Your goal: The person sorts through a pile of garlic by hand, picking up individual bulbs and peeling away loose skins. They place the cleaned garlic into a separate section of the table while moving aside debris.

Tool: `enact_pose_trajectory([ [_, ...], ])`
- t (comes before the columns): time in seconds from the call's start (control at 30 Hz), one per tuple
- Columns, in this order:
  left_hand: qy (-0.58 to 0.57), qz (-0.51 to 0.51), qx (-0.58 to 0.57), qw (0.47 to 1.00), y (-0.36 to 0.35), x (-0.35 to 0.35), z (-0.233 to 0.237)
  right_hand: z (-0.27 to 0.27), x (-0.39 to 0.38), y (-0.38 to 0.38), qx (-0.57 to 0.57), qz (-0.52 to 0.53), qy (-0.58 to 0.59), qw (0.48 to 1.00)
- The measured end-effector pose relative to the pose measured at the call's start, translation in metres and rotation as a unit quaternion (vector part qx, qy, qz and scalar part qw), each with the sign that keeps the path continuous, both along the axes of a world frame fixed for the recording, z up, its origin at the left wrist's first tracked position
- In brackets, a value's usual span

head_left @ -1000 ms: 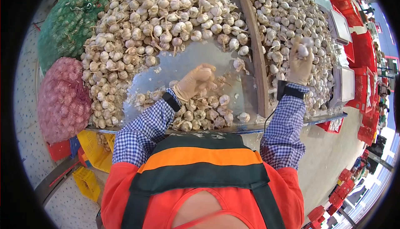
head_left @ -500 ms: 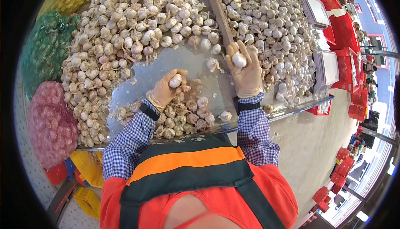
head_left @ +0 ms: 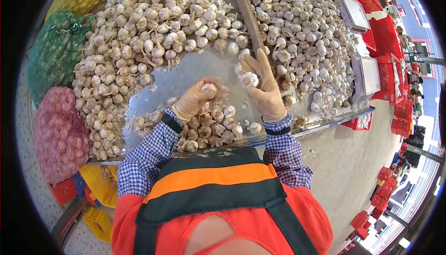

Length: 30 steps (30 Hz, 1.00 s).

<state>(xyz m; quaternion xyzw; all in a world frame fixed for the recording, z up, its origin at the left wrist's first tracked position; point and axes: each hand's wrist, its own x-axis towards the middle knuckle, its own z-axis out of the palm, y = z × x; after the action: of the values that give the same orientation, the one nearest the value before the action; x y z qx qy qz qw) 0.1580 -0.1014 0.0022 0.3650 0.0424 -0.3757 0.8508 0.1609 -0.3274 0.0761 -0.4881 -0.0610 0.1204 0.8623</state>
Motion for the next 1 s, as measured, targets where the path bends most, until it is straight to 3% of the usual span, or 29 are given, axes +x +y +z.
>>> enact_pose_trajectory([
  [0.17,-0.061,0.033,-0.035,0.997,-0.006,-0.005,0.002,0.004,-0.006,0.007,-0.006,0.007,0.008,1.000],
  [0.3,-0.074,0.033,0.011,0.997,-0.006,-0.008,0.012,-0.015,-0.011,0.001,-0.031,0.002,0.043,0.999],
  [0.33,-0.057,0.028,0.007,0.998,-0.005,-0.008,0.015,-0.014,-0.015,0.004,-0.065,-0.036,0.081,0.994],
  [0.43,-0.035,0.035,0.004,0.999,-0.004,-0.010,0.007,-0.012,-0.025,-0.003,-0.092,-0.002,0.131,0.987],
  [0.57,-0.011,0.041,0.016,0.999,-0.006,-0.008,0.015,-0.010,-0.034,0.005,-0.167,0.016,0.141,0.976],
  [0.67,0.078,0.037,-0.020,0.996,-0.006,-0.005,0.008,-0.016,-0.035,0.028,-0.221,-0.006,0.087,0.971],
  [0.7,0.054,0.035,0.049,0.997,-0.009,-0.006,0.006,-0.019,-0.034,0.034,-0.254,-0.022,0.050,0.966],
  [0.73,0.029,0.033,0.116,0.992,-0.013,-0.006,0.005,-0.018,-0.030,0.035,-0.447,0.015,-0.015,0.895],
  [0.77,0.027,0.029,0.114,0.993,-0.018,-0.008,0.005,-0.023,-0.029,0.038,-0.448,0.011,-0.014,0.894],
  [0.83,-0.109,0.030,0.262,0.958,-0.028,-0.011,0.005,-0.044,-0.030,0.042,-0.504,0.006,-0.061,0.861],
  [0.87,-0.109,-0.008,0.254,0.961,-0.026,-0.007,0.007,-0.053,-0.027,0.041,-0.409,0.030,0.032,0.912],
  [0.9,-0.113,-0.010,0.252,0.961,-0.025,-0.003,0.010,-0.058,-0.022,0.035,-0.409,0.026,0.030,0.911],
  [0.97,-0.098,-0.092,0.319,0.938,-0.023,0.006,0.026,-0.053,-0.008,0.019,-0.225,0.008,0.167,0.960],
  [1.0,-0.102,-0.139,0.355,0.919,-0.020,0.020,0.030,-0.044,0.007,0.004,-0.156,-0.031,0.182,0.970],
])
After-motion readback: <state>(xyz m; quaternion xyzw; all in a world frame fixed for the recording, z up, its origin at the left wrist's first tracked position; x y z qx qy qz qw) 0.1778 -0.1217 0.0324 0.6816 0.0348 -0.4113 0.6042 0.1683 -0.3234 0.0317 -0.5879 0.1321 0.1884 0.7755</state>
